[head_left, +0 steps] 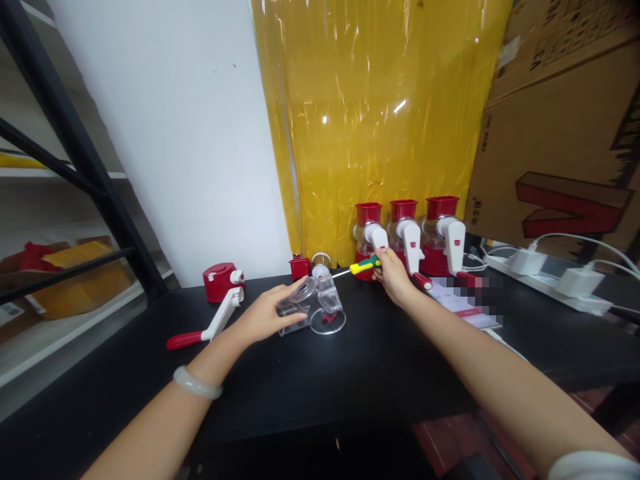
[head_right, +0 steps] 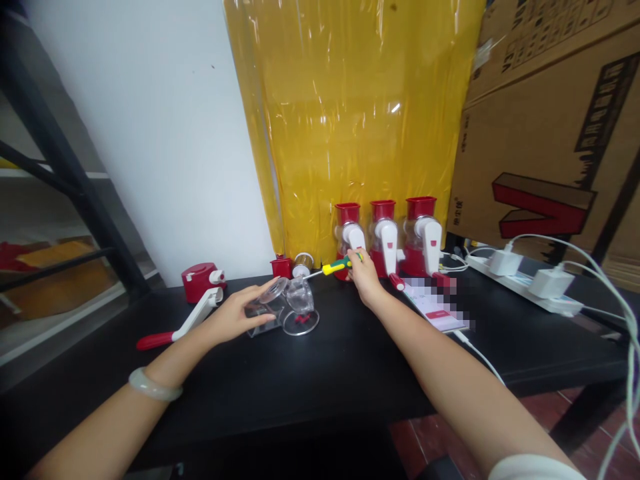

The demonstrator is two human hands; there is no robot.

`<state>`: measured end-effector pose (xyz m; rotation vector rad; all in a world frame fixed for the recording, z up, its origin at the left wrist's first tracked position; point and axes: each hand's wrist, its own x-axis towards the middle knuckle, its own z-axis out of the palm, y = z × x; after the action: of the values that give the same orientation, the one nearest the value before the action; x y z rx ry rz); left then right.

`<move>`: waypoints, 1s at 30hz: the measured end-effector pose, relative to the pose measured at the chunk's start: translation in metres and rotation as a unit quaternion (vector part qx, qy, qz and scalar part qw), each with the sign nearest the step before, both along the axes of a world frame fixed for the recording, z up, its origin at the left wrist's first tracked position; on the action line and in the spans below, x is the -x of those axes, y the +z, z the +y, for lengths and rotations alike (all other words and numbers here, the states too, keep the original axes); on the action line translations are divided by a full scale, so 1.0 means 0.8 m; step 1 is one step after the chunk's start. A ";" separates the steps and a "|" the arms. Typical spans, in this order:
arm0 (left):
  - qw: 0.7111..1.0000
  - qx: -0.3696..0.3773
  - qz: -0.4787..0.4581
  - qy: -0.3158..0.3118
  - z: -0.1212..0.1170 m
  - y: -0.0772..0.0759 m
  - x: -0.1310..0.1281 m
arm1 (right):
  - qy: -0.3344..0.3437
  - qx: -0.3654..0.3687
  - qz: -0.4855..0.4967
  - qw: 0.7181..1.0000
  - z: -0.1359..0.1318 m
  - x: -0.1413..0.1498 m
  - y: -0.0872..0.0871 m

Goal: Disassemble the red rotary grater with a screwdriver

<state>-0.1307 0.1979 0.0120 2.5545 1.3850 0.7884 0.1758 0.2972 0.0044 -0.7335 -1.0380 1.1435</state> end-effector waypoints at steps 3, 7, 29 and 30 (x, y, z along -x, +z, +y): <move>1.000 0.002 -0.001 0.001 0.000 0.000 0.001 | -0.001 0.007 0.012 1.000 0.001 0.001 0.000; 1.000 0.003 -0.003 0.003 -0.001 -0.001 0.001 | -0.011 0.008 0.027 1.000 0.004 0.002 -0.002; 1.000 0.004 -0.002 0.002 -0.003 0.002 -0.002 | 0.005 0.005 0.008 1.000 0.002 0.002 -0.001; 1.000 0.003 -0.001 0.001 -0.003 0.002 -0.001 | 0.003 0.003 0.009 1.000 0.002 0.001 -0.001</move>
<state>-0.1296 0.1958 0.0132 2.5470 1.3878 0.7859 0.1748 0.2986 0.0034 -0.7239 -1.0234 1.1566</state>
